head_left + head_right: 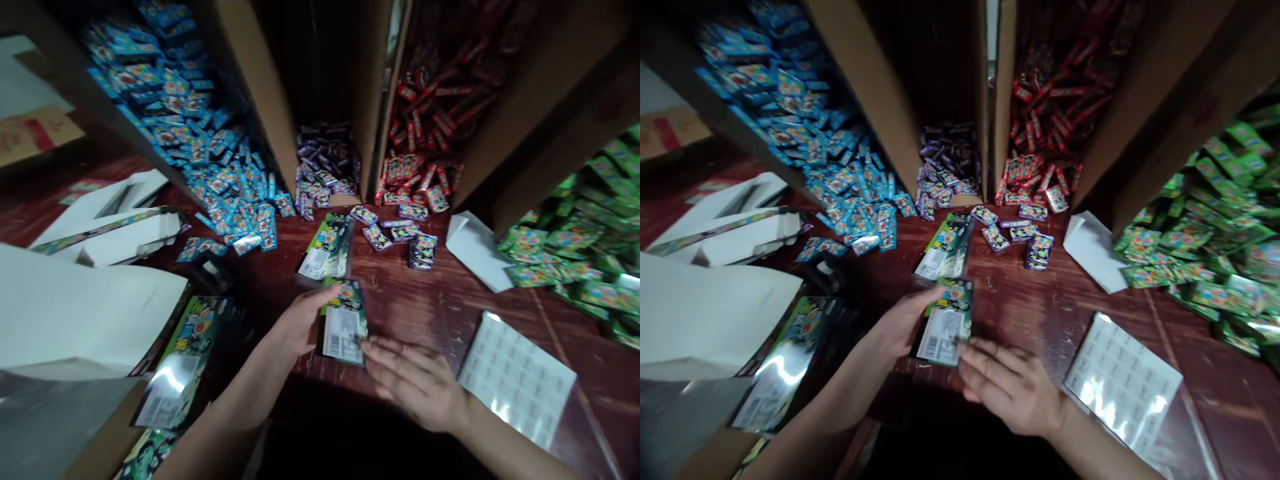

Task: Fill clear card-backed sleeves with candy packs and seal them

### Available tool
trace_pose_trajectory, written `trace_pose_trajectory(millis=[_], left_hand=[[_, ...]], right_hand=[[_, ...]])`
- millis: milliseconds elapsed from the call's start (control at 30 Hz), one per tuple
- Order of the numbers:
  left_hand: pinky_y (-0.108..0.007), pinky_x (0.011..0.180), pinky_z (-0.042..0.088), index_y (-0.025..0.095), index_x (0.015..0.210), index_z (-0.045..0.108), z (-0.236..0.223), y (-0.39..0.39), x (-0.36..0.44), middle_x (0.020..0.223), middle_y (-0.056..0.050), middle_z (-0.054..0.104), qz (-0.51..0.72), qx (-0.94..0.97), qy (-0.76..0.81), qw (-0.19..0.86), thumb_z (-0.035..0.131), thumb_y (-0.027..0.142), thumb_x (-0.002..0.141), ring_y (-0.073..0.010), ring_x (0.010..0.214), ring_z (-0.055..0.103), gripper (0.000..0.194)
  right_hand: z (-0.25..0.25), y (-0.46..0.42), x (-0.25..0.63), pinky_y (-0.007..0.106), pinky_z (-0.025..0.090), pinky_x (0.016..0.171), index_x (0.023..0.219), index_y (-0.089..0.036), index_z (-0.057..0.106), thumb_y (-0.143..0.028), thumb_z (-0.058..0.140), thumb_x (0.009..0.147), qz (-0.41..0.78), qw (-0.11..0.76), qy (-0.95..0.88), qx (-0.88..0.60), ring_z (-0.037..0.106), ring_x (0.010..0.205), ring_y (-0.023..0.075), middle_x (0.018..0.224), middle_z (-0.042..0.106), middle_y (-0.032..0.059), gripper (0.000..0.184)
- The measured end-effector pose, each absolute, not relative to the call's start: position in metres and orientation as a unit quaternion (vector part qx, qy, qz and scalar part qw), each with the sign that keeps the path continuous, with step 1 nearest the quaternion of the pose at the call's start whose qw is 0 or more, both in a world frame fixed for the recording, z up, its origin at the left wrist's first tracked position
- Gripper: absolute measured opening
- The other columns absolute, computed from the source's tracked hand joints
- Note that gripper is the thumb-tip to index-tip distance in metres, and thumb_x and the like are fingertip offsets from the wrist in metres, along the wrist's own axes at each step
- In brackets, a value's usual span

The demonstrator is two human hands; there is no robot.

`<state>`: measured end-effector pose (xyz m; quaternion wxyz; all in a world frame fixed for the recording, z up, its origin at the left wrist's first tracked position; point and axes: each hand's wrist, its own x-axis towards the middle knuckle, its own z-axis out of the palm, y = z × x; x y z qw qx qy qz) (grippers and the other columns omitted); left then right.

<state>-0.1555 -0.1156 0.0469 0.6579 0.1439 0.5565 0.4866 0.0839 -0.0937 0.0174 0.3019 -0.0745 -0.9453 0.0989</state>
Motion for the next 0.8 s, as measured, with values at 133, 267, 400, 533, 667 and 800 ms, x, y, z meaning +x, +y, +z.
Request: trace_pose_trajectory(millis=[133, 267, 400, 533, 667, 800], left_hand=[[-0.034, 0.092, 0.050, 0.016, 0.120, 0.067, 0.037, -0.100, -0.116, 0.109, -0.007, 0.075, 0.441, 0.320, 0.510, 0.666, 0.073, 0.024, 0.080, -0.0205, 0.095, 0.068, 0.041], [-0.033, 0.100, 0.045, 0.020, 0.131, 0.062, 0.038, -0.097, -0.090, 0.119, -0.004, 0.071, 0.367, 0.502, 0.477, 0.621, 0.060, 0.025, 0.092, -0.0198, 0.107, 0.063, 0.039], [-0.032, 0.089, 0.048, 0.020, 0.133, 0.060, 0.043, -0.096, -0.089, 0.112, -0.004, 0.072, 0.294, 0.546, 0.486, 0.616, 0.052, 0.029, 0.096, -0.0190, 0.096, 0.064, 0.039], [-0.034, 0.096, 0.047, 0.019, 0.127, 0.063, 0.045, -0.100, -0.094, 0.119, -0.005, 0.071, 0.251, 0.534, 0.439, 0.678, 0.066, 0.027, 0.088, -0.0213, 0.107, 0.063, 0.040], [-0.034, 0.085, 0.052, 0.014, 0.112, 0.068, 0.039, -0.106, -0.096, 0.108, -0.008, 0.075, 0.219, 0.472, 0.446, 0.728, 0.086, 0.027, 0.067, -0.0233, 0.096, 0.069, 0.050], [-0.033, 0.087, 0.053, 0.013, 0.107, 0.071, 0.027, -0.108, -0.086, 0.105, -0.008, 0.077, 0.365, 0.415, 0.512, 0.658, 0.078, 0.035, 0.079, -0.0221, 0.092, 0.070, 0.037]], right_hand=[[0.037, -0.089, 0.111, 0.052, 0.043, 0.114, 0.143, -0.018, 0.050, -0.062, 0.049, 0.096, 0.186, 0.244, -0.932, -0.193, 0.049, 0.138, 0.0294, 0.146, 0.057, 0.0115, 0.065], [0.043, -0.057, 0.115, 0.049, 0.047, 0.108, 0.143, -0.017, 0.047, -0.039, 0.055, 0.098, 0.190, 0.282, -0.843, -0.417, 0.054, 0.129, 0.0288, 0.136, 0.059, 0.0169, 0.051], [0.049, -0.041, 0.121, 0.044, 0.055, 0.089, 0.112, -0.019, 0.063, -0.036, 0.062, 0.094, 0.209, 0.244, -0.838, -0.441, 0.065, 0.101, 0.0273, 0.104, 0.068, 0.0107, 0.024], [0.073, -0.043, 0.139, 0.049, 0.049, 0.099, 0.094, -0.022, 0.066, -0.033, 0.058, 0.098, 0.298, 0.122, -0.882, -0.344, 0.069, 0.089, 0.0226, 0.089, 0.071, 0.0026, 0.014], [0.088, -0.047, 0.156, 0.054, 0.035, 0.115, 0.101, -0.027, 0.067, -0.035, 0.057, 0.099, 0.405, 0.088, -0.869, -0.271, 0.070, 0.106, 0.0218, 0.108, 0.074, 0.0021, 0.014], [0.060, -0.060, 0.142, 0.050, 0.044, 0.110, 0.113, -0.025, 0.063, -0.047, 0.055, 0.098, 0.412, 0.265, -0.757, -0.431, 0.066, 0.118, 0.0252, 0.122, 0.071, 0.0093, 0.028]])
